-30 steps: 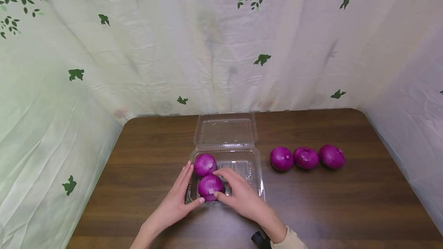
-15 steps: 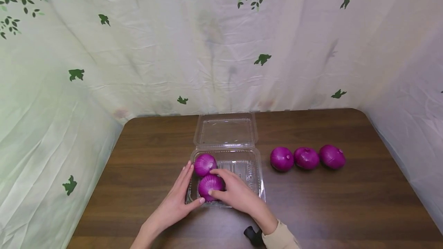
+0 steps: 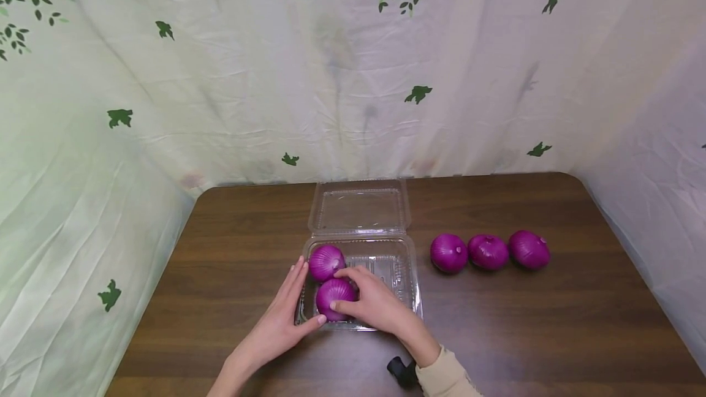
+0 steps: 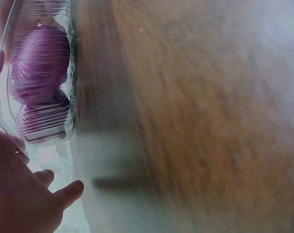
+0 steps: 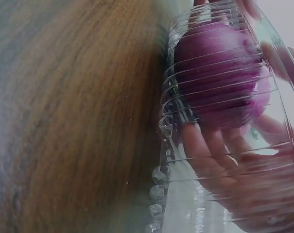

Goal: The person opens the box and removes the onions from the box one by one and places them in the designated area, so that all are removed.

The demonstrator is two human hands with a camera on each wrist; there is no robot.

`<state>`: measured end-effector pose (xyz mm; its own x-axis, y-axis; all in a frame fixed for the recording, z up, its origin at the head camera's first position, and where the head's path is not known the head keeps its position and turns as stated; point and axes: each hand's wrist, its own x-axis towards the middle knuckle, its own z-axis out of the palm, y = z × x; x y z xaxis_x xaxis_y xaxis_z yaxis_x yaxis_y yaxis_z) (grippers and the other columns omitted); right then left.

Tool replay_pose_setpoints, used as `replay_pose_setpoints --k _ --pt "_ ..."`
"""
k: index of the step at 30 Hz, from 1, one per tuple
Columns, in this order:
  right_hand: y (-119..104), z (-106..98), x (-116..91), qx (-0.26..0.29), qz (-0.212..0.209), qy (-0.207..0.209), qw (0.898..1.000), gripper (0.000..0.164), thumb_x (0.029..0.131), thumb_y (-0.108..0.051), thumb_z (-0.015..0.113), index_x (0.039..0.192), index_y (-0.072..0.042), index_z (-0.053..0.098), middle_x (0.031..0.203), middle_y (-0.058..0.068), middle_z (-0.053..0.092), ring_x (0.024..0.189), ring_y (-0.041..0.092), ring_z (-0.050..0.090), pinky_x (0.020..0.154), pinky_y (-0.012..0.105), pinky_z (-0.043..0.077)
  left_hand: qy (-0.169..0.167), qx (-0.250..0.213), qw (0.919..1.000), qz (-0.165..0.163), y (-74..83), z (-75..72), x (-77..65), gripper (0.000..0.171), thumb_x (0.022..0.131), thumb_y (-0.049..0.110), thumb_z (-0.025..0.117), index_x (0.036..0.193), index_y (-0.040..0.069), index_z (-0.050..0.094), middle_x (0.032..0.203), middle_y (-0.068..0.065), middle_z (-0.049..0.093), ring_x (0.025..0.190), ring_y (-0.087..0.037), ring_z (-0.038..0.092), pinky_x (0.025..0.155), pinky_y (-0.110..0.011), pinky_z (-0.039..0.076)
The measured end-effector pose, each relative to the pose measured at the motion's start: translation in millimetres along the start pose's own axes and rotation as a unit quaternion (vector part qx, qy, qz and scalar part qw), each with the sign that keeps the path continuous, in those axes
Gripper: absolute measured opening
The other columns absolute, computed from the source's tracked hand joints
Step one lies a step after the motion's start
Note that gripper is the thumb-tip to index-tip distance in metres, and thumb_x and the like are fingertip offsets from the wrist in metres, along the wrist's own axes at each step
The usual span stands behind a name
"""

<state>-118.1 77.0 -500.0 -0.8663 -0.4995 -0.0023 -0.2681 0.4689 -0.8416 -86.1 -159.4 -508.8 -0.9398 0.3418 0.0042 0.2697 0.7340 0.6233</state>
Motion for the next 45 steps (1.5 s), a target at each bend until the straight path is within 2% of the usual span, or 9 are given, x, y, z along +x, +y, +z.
replay_pose_setpoints --k 8,16,20,30,40,45 --pt "0.9 -0.7 1.1 0.065 0.015 -0.026 0.997 0.049 0.088 -0.041 0.073 0.127 -0.016 0.057 0.108 -0.003 0.065 0.094 0.012 0.062 0.079 0.031 0.052 -0.007 0.003 0.9999 -0.009 -1.5 0.4 0.5 0.104 0.083 0.067 0.064 0.160 0.027 0.005 0.164 0.012 -0.003 0.150 -0.025 0.004 0.112 -0.055 0.025" --pt "1.4 -2.5 0.6 0.123 0.013 -0.043 0.991 0.045 0.090 -0.032 0.072 0.128 -0.014 0.056 0.117 0.000 0.066 0.108 0.015 0.063 0.090 0.032 0.051 -0.013 -0.003 0.9998 -0.016 -1.1 0.6 0.2 0.104 0.083 0.066 0.065 0.160 0.028 0.005 0.164 0.015 -0.005 0.150 -0.023 0.002 0.112 -0.056 0.024" --pt "1.5 -3.2 0.3 0.128 0.013 -0.041 0.991 0.045 0.090 -0.030 0.073 0.128 -0.014 0.056 0.117 0.001 0.065 0.109 0.016 0.063 0.089 0.032 0.051 -0.008 -0.003 0.9999 -0.014 -0.5 0.7 0.0 0.104 0.083 0.066 0.065 0.160 0.027 0.006 0.164 0.013 -0.004 0.150 -0.025 0.003 0.112 -0.056 0.024" --pt "1.8 -5.6 -2.1 0.115 0.020 -0.008 0.993 0.044 0.085 -0.034 0.077 0.122 -0.020 0.059 0.109 -0.002 0.065 0.099 0.017 0.063 0.079 0.034 0.053 -0.008 -0.004 0.9999 -0.013 -0.8 0.5 -0.2 0.105 0.083 0.066 0.064 0.160 0.026 0.006 0.164 0.012 -0.004 0.150 -0.025 0.003 0.112 -0.056 0.023" --pt "2.1 -6.1 -3.5 0.175 0.020 0.036 0.984 0.045 0.082 -0.022 0.081 0.119 -0.017 0.056 0.124 0.011 0.058 0.106 0.028 0.063 0.079 0.030 0.056 0.000 -0.001 1.0000 -0.008 0.5 1.0 -0.2 0.106 0.082 0.054 0.074 0.160 0.024 0.007 0.164 0.010 -0.001 0.150 -0.027 0.005 0.112 -0.056 0.024" --pt "-0.5 -6.9 -4.7 0.199 0.016 0.048 0.979 0.047 0.081 -0.016 0.081 0.119 -0.018 0.053 0.127 0.011 0.054 0.103 0.028 0.066 0.079 0.031 0.057 -0.003 0.003 0.9999 -0.013 0.4 1.2 0.1 0.107 0.082 0.055 0.073 0.160 0.025 0.006 0.164 0.011 -0.002 0.150 -0.026 0.005 0.112 -0.055 0.023"
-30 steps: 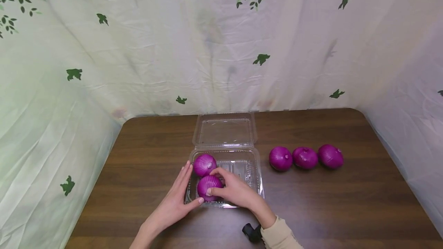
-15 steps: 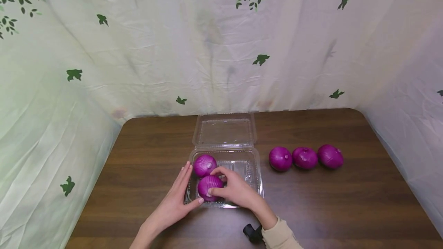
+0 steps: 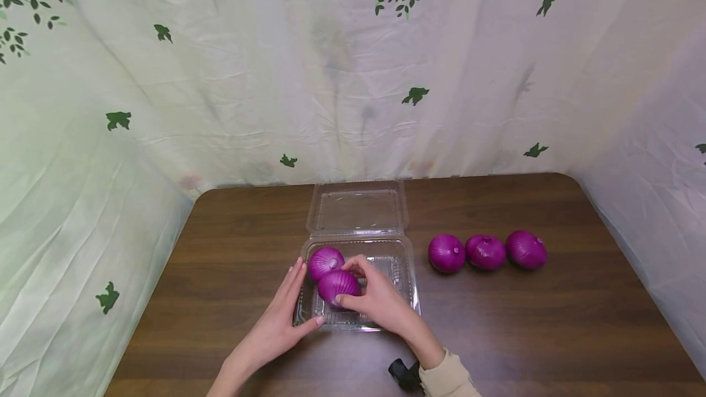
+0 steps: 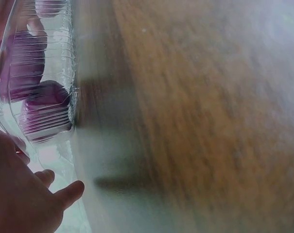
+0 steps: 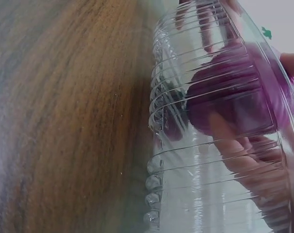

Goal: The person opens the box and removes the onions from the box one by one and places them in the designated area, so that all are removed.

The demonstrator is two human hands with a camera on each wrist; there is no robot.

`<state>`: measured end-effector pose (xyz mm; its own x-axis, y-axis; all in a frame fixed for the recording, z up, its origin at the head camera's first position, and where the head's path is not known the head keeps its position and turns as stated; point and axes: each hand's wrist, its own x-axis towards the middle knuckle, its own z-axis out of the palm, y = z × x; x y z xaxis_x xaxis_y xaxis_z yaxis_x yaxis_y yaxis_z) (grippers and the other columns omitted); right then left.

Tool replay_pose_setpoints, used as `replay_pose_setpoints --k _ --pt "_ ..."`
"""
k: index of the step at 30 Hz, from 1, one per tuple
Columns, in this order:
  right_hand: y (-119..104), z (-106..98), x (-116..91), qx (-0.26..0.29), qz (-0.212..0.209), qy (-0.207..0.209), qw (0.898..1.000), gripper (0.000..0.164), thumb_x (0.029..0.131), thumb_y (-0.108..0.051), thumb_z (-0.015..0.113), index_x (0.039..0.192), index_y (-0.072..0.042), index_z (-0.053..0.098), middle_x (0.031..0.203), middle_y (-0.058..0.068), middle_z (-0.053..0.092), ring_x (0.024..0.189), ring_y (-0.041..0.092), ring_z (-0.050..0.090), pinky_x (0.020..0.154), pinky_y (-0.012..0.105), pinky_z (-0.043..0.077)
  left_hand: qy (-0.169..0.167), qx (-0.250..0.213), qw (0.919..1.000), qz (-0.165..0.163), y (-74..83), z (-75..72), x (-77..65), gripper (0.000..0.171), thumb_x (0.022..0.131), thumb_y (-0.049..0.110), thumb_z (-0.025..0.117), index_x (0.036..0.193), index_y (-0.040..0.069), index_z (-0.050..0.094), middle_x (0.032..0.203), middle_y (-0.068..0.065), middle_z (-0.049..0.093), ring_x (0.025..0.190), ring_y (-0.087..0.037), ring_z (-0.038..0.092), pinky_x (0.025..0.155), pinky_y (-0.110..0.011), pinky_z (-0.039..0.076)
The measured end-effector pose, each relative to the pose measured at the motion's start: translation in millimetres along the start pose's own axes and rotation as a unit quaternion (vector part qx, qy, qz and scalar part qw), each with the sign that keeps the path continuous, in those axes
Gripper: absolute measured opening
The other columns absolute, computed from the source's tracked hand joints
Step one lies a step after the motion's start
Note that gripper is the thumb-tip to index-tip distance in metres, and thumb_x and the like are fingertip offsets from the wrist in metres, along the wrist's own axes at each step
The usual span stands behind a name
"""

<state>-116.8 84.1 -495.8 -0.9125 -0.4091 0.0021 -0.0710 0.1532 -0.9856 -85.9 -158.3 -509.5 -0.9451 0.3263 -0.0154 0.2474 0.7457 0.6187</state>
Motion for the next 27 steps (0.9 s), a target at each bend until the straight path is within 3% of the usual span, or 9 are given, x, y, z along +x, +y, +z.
replay_pose_setpoints --k 6,15,27 --pt "-5.4 -0.9 -3.7 0.011 0.007 0.019 1.000 0.054 0.079 -0.015 0.082 0.123 -0.019 0.051 0.128 0.006 0.052 0.105 0.026 0.065 0.082 0.031 0.056 0.002 -0.001 1.0000 0.005 0.2 0.0 -0.3 0.106 0.082 0.057 0.072 0.160 0.024 0.007 0.164 0.011 -0.002 0.150 -0.027 0.005 0.112 -0.056 0.023" --pt "-7.9 -4.1 -9.6 -0.007 -0.010 0.051 0.999 0.060 0.076 -0.012 0.084 0.129 -0.011 0.056 0.124 0.004 0.054 0.112 0.024 0.056 0.088 0.029 0.053 0.010 -0.002 0.9999 0.014 -0.5 0.1 0.2 0.106 0.083 0.055 0.073 0.160 0.023 0.008 0.165 0.009 0.000 0.150 -0.028 0.006 0.112 -0.056 0.024" --pt "-13.0 -13.4 -23.6 0.002 -0.014 0.067 0.998 0.061 0.074 -0.006 0.085 0.126 -0.026 0.059 0.128 0.002 0.056 0.114 0.025 0.059 0.090 0.030 0.052 0.007 -0.005 0.9999 0.007 0.6 -0.1 -0.5 0.107 0.083 0.055 0.073 0.160 0.024 0.006 0.164 0.009 -0.001 0.149 -0.028 0.006 0.112 -0.056 0.023"
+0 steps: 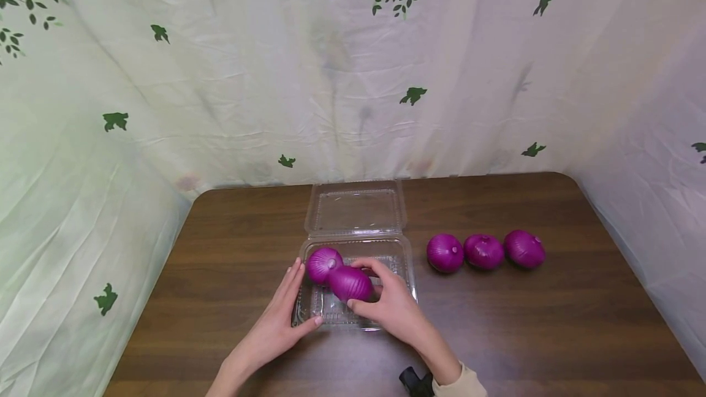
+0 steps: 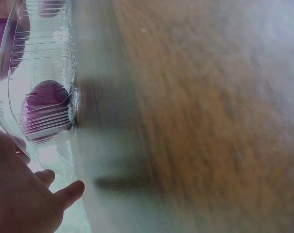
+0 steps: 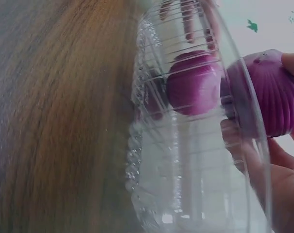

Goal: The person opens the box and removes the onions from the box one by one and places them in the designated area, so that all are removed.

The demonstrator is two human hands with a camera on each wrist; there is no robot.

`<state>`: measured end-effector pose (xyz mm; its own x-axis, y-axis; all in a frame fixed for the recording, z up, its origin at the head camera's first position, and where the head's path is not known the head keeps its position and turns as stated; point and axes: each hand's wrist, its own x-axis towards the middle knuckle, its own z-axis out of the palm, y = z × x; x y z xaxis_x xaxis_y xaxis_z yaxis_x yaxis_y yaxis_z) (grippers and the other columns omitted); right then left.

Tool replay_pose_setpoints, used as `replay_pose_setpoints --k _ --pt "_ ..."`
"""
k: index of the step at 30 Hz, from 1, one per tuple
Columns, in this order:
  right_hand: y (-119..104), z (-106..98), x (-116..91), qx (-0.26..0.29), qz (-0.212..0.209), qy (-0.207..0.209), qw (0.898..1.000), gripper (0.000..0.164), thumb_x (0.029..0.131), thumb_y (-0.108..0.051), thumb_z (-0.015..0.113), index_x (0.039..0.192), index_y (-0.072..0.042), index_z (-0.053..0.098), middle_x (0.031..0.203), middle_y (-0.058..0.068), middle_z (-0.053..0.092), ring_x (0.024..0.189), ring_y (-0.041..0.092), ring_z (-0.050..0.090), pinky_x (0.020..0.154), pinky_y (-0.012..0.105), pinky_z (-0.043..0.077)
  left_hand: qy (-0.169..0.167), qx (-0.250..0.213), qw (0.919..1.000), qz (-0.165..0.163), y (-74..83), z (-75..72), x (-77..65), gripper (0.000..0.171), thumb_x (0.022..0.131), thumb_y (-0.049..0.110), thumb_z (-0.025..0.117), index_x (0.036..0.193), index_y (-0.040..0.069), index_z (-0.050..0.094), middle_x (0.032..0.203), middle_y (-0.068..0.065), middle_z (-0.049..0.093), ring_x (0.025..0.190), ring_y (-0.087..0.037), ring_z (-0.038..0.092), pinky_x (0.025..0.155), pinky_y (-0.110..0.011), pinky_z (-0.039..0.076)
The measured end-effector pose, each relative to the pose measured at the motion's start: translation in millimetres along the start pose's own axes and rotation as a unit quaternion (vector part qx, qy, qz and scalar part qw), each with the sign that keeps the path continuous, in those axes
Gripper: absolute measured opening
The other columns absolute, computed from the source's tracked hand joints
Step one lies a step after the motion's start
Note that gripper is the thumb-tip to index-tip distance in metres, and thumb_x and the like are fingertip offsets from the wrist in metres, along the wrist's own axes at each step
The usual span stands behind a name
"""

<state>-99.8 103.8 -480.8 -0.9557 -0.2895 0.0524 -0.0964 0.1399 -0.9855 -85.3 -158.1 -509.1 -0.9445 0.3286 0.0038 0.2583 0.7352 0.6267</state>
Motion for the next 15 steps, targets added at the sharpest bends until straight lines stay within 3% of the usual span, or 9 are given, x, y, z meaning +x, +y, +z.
replay_pose_setpoints --k 8,15 --pt "-2.0 -11.3 -11.6 0.005 -0.008 0.033 0.999 0.059 0.074 -0.019 0.088 0.126 -0.026 0.060 0.129 0.000 0.057 0.118 0.026 0.055 0.091 0.033 0.052 0.005 0.003 1.0000 0.004 -0.5 0.6 0.3 0.107 0.082 0.055 0.073 0.160 0.024 0.007 0.164 0.009 -0.001 0.149 -0.028 0.006 0.113 -0.055 0.022" --pt "-6.0 -18.2 -21.4 0.015 -0.029 0.061 0.998 0.059 0.075 -0.019 0.087 0.128 -0.021 0.061 0.128 -0.001 0.058 0.116 0.024 0.054 0.090 0.038 0.053 0.006 0.005 1.0000 0.003 0.0 0.7 0.0 0.108 0.082 0.053 0.075 0.160 0.024 0.007 0.165 0.008 0.000 0.150 -0.027 0.006 0.113 -0.054 0.021"
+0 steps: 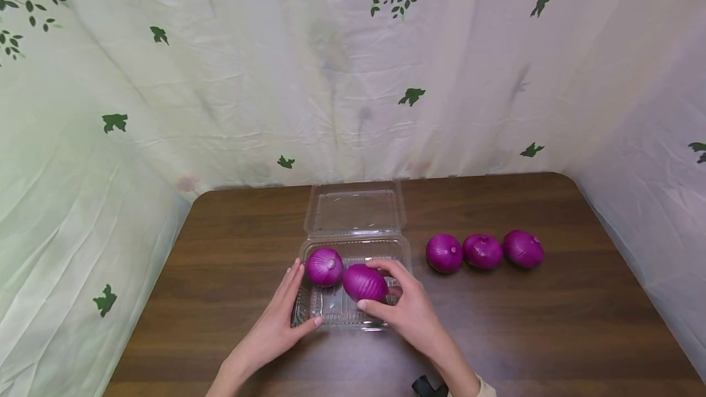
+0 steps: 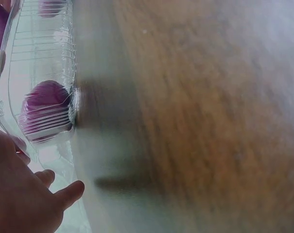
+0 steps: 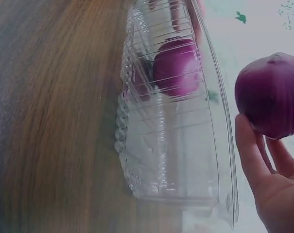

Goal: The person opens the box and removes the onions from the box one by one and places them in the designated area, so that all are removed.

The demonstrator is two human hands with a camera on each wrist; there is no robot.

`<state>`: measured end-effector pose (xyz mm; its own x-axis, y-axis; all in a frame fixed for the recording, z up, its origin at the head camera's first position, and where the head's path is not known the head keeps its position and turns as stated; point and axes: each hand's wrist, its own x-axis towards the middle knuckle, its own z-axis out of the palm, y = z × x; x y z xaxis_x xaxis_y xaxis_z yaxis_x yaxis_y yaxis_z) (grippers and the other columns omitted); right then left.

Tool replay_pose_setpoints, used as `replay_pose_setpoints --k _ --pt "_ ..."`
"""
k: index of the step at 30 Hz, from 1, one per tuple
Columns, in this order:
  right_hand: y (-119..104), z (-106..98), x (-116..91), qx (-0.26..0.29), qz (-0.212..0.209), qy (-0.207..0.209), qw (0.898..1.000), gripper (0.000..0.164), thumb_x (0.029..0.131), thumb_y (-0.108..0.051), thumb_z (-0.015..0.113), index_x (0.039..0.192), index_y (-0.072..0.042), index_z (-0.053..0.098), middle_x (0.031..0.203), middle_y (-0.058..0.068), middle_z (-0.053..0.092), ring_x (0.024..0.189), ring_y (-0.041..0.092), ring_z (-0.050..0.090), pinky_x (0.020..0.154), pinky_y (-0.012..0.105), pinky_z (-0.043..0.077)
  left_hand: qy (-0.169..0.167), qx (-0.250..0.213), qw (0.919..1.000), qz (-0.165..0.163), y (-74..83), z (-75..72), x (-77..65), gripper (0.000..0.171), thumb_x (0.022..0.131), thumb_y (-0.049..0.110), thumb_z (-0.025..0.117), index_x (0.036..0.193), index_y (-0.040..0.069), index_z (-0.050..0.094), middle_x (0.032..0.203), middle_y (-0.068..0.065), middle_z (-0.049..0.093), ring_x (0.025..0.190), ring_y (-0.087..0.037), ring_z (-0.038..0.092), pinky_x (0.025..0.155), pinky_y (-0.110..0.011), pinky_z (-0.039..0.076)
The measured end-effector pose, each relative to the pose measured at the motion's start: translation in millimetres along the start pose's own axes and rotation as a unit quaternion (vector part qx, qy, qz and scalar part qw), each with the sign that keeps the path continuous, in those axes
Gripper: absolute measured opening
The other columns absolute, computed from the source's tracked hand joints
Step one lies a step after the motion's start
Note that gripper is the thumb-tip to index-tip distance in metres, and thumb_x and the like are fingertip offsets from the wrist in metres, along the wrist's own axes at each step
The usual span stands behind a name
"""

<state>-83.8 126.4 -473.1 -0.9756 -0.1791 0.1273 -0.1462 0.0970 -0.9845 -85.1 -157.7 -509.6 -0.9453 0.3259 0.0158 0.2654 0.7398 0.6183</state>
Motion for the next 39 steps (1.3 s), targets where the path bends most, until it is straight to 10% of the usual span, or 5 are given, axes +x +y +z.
replay_pose_setpoints --k 39 --pt "-1.0 -20.1 -19.8 0.009 -0.036 0.053 0.998 0.061 0.077 0.001 0.082 0.130 -0.013 0.055 0.136 0.009 0.051 0.124 0.021 0.049 0.093 0.033 0.051 -0.001 0.003 1.0000 -0.003 0.3 0.3 -0.3 0.108 0.082 0.054 0.074 0.160 0.023 0.006 0.165 0.008 -0.001 0.150 -0.026 0.005 0.113 -0.053 0.020"
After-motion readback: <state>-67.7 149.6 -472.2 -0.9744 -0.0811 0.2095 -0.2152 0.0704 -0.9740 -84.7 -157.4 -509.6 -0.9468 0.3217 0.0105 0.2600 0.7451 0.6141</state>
